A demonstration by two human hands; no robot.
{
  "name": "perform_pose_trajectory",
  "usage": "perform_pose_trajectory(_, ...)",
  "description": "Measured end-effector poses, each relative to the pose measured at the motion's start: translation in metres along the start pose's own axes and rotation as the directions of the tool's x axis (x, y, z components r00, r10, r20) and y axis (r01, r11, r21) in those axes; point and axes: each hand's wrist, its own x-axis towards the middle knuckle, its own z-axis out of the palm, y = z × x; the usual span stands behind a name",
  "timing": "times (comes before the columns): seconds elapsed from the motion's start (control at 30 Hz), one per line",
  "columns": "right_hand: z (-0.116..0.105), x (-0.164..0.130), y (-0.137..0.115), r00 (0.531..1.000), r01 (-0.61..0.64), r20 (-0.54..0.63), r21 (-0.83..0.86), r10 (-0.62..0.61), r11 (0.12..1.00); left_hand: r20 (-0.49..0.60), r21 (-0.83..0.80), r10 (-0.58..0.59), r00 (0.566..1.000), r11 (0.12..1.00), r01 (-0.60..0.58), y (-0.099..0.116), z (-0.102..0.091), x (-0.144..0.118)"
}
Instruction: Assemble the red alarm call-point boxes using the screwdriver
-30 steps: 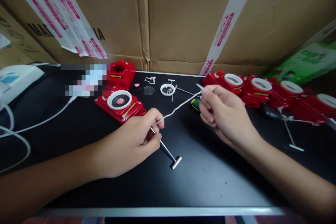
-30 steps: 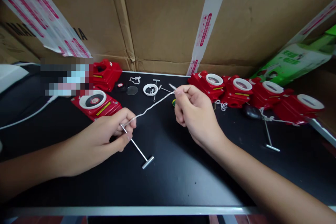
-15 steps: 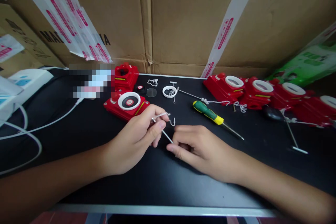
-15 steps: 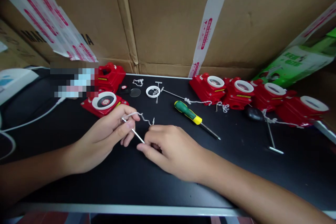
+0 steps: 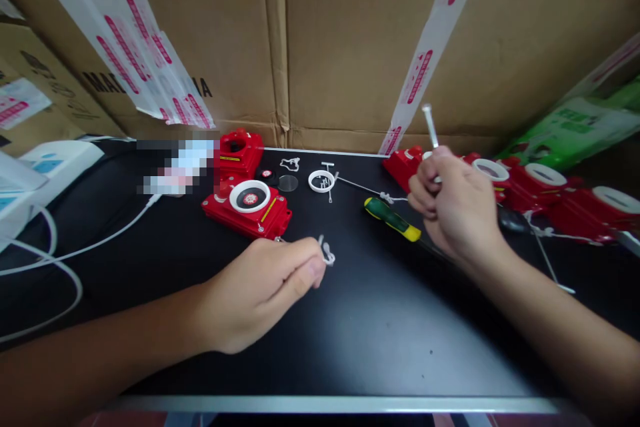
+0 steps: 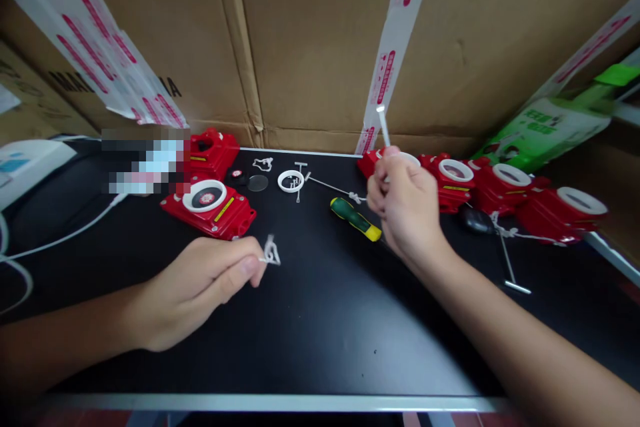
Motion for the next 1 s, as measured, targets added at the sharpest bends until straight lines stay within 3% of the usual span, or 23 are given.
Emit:
perform_pose_trajectory(0.1,-0.008,0.014,-0.004,0.997,0.07,-0.043,-0.003,-0.07,0.998,0.069,0.082,0.103,0.992,0.991,-0.109,0.003,0.0,0.001)
perform_pose_trajectory(0.2,-0.009,0.013,0.001,0.998,0.045,0.052,-0.14,-0.038,0.989,0.119,0.093,0.169,0.978,0.979,-0.18,0.005,0.002,0.0)
perform_pose_trajectory(0.27,-0.005,0.007,0.005,0.99,0.02,0.137,-0.301,0.023,0.953,0.188,-0.012,0.181,0.965,0.983,-0.183,0.009,0.004,-0.002)
perform_pose_trajectory(0.37,-0.001,0.0,0.009,0.977,0.092,0.21,-0.592,0.042,0.801,0.307,-0.226,0.172,0.936,0.969,-0.104,0.017,0.006,-0.007)
perform_pose_trajectory(0.47,-0.005,0.004,0.009,0.95,0.294,0.301,-0.771,-0.084,0.565,0.373,-0.34,0.177,0.911,0.939,-0.044,0.025,0.006,-0.011)
perform_pose_trajectory(0.6,-0.022,0.022,0.014,0.876,0.476,0.413,-0.82,-0.248,0.317,0.328,-0.309,0.161,0.931,0.949,-0.055,0.024,0.004,-0.009)
perform_pose_trajectory(0.77,-0.034,0.036,0.022,0.874,0.479,0.43,-0.842,-0.226,0.25,0.179,-0.164,0.081,0.981,0.985,-0.051,0.013,0.007,-0.004)
perform_pose_trajectory(0.83,-0.031,0.037,0.021,0.88,0.472,0.428,-0.841,-0.208,0.266,0.174,-0.16,0.067,0.982,0.986,-0.039,0.009,0.009,-0.003)
perform_pose_trajectory(0.87,-0.028,0.036,0.02,0.9,0.435,0.396,-0.841,-0.18,0.323,0.178,-0.16,0.063,0.982,0.987,-0.034,0.008,0.01,-0.003)
perform_pose_trajectory(0.93,-0.018,0.034,0.018,0.956,0.263,0.291,-0.795,-0.037,0.547,0.187,-0.152,0.056,0.981,0.988,-0.027,0.007,0.011,-0.003)
perform_pose_trajectory(1.0,-0.007,0.03,0.018,0.96,0.017,0.226,-0.635,0.165,0.772,0.198,-0.147,0.049,0.979,0.989,-0.02,0.008,0.011,-0.002)
